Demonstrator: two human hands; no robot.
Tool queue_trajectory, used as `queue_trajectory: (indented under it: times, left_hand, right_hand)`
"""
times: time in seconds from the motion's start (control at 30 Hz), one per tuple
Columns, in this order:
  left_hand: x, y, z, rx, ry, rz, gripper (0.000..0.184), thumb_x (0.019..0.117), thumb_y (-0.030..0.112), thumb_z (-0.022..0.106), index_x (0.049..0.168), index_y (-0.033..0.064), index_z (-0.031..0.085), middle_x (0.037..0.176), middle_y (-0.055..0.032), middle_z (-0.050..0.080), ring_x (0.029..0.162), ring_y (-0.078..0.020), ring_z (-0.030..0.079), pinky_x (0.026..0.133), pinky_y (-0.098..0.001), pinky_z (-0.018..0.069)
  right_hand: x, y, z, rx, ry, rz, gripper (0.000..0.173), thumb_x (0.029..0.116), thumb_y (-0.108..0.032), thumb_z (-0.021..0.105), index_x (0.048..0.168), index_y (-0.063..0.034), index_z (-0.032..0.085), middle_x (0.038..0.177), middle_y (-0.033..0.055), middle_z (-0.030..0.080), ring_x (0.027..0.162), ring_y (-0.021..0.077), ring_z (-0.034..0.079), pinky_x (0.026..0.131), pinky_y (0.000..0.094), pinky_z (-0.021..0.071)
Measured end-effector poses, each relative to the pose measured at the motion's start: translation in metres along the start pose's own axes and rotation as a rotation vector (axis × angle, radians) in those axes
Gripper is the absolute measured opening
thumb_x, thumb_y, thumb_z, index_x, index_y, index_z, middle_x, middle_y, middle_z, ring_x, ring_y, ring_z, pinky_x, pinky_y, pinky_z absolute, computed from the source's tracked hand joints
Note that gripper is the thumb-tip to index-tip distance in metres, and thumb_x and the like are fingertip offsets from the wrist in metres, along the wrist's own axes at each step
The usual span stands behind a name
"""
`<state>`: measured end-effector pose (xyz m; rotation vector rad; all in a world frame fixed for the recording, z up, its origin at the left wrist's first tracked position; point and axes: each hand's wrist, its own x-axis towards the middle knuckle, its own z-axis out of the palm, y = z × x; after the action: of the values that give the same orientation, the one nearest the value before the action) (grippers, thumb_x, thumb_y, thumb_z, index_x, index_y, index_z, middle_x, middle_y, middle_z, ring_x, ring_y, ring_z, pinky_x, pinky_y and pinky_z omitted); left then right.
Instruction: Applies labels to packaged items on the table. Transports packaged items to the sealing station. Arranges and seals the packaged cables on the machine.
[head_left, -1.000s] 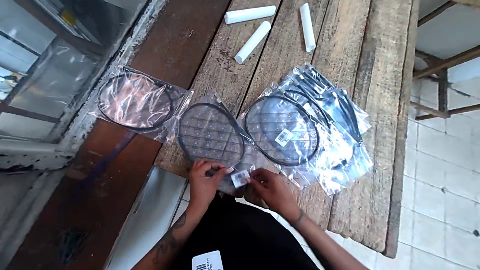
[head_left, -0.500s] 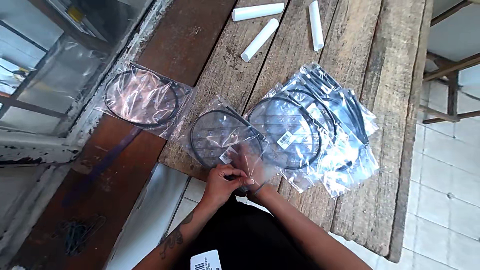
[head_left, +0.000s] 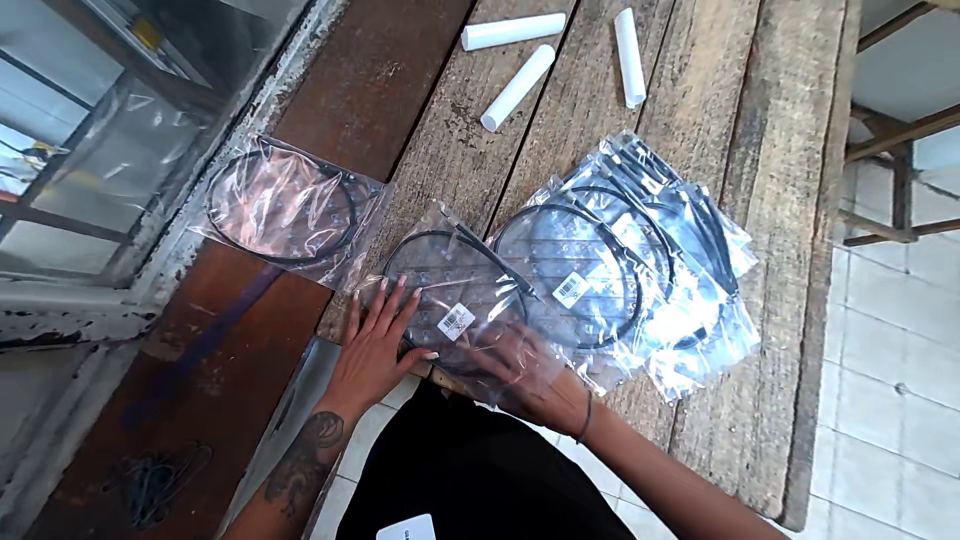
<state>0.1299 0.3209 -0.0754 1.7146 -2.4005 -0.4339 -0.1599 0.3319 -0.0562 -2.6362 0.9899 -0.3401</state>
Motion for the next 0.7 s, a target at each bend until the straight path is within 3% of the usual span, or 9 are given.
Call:
queue_trajectory:
  times: [0.1,0.2,0.27,0.33,0.4,0.47,0.53,0.63,0.7]
  left_hand:
    - [0.001,0.000,0.002,-0.027,-0.008,-0.002,0.085,0.0951,0.076,0.037,0.162,0.0230,0.035,0.172,-0.0019,0.017,0.159,-0.0276,0.012,0.124,-0.0655,0.0086]
    - [-0.001,-0.006,-0.001,-0.045,-0.018,0.016,0.089,0.0918,0.078,0.042,0.162,0.0238,0.034,0.172,-0.0035,0.017,0.159,-0.0292,0.010,0.124,-0.0650,0.0092]
    - [-0.001,-0.008,0.001,-0.057,-0.016,0.025,0.088,0.0912,0.078,0.044,0.161,0.0252,0.035,0.172,-0.0042,0.018,0.159,-0.0297,0.010,0.124,-0.0645,0.0094]
    - [0.008,-0.003,0.008,-0.079,0.040,0.018,0.087,0.0919,0.077,0.043,0.160,0.0236,0.039,0.170,-0.0075,0.023,0.158,-0.0327,0.015,0.123,-0.0678,0.0104]
    - [0.028,0.018,0.014,-0.161,0.104,0.004,0.086,0.0916,0.074,0.049,0.156,0.0177,0.046,0.166,-0.0118,0.032,0.156,-0.0362,0.023,0.121,-0.0711,0.0097]
    - [0.059,0.042,0.007,-0.194,0.084,-0.010,0.087,0.0923,0.073,0.049,0.160,0.0197,0.039,0.168,-0.0077,0.029,0.157,-0.0315,0.020,0.122,-0.0701,0.0070]
    - [0.082,0.042,-0.016,-0.158,0.070,-0.086,0.088,0.0934,0.070,0.053,0.162,0.0196,0.032,0.170,-0.0101,0.023,0.157,-0.0324,0.018,0.122,-0.0707,0.0075]
    - [0.084,-0.016,-0.036,-0.101,0.155,-0.330,0.089,0.0958,0.062,0.059,0.160,0.0069,0.032,0.168,-0.0215,0.023,0.154,-0.0430,0.021,0.118,-0.0755,0.0133]
    - [0.079,-0.052,-0.029,-0.137,0.142,-0.439,0.073,0.1046,0.052,0.048,0.159,0.0058,0.034,0.166,-0.0196,0.028,0.155,-0.0428,0.021,0.120,-0.0741,0.0090]
  right_hand:
    - [0.015,-0.001,0.023,0.040,-0.023,-0.054,0.043,0.1043,-0.030,0.053,0.147,-0.0251,0.056,0.159,0.0020,0.047,0.149,0.0204,0.040,0.121,0.0605,0.0264]
    - [0.033,0.005,0.032,-0.011,0.010,0.149,0.068,0.1046,-0.059,0.039,0.156,-0.0155,0.046,0.164,0.0036,0.039,0.154,0.0182,0.031,0.125,0.0602,0.0133]
    - [0.024,0.002,0.021,-0.023,0.088,0.231,0.061,0.1088,-0.050,0.033,0.153,-0.0113,0.050,0.161,0.0048,0.044,0.152,0.0188,0.034,0.126,0.0596,0.0161]
    - [0.009,-0.023,-0.012,0.205,0.198,0.290,0.049,0.1123,-0.032,0.031,0.138,-0.0078,0.064,0.145,0.0037,0.061,0.142,0.0167,0.049,0.126,0.0586,0.0209]
    - [-0.010,-0.048,-0.047,0.350,0.353,0.413,0.054,0.1132,-0.034,0.030,0.106,-0.0052,0.075,0.100,0.0070,0.076,0.103,0.0168,0.072,0.116,0.0539,0.0376]
    - [-0.042,-0.046,-0.080,0.305,0.403,0.563,0.058,0.1127,-0.041,0.028,0.115,-0.0059,0.074,0.107,0.0063,0.078,0.110,0.0157,0.072,0.118,0.0533,0.0401]
    - [-0.077,-0.035,-0.100,0.229,0.433,0.749,0.050,0.1117,-0.036,0.037,0.125,0.0001,0.069,0.106,0.0103,0.077,0.103,0.0182,0.073,0.107,0.0502,0.0490]
    - [-0.106,-0.037,-0.108,0.296,0.490,0.985,0.037,0.1084,-0.023,0.049,0.121,0.0086,0.065,0.089,0.0075,0.075,0.080,0.0070,0.073,0.077,0.0265,0.0618]
    - [-0.090,-0.046,-0.099,0.385,0.491,0.936,0.036,0.1066,-0.023,0.052,0.119,0.0078,0.066,0.089,0.0066,0.076,0.078,0.0090,0.074,0.074,0.0287,0.0633]
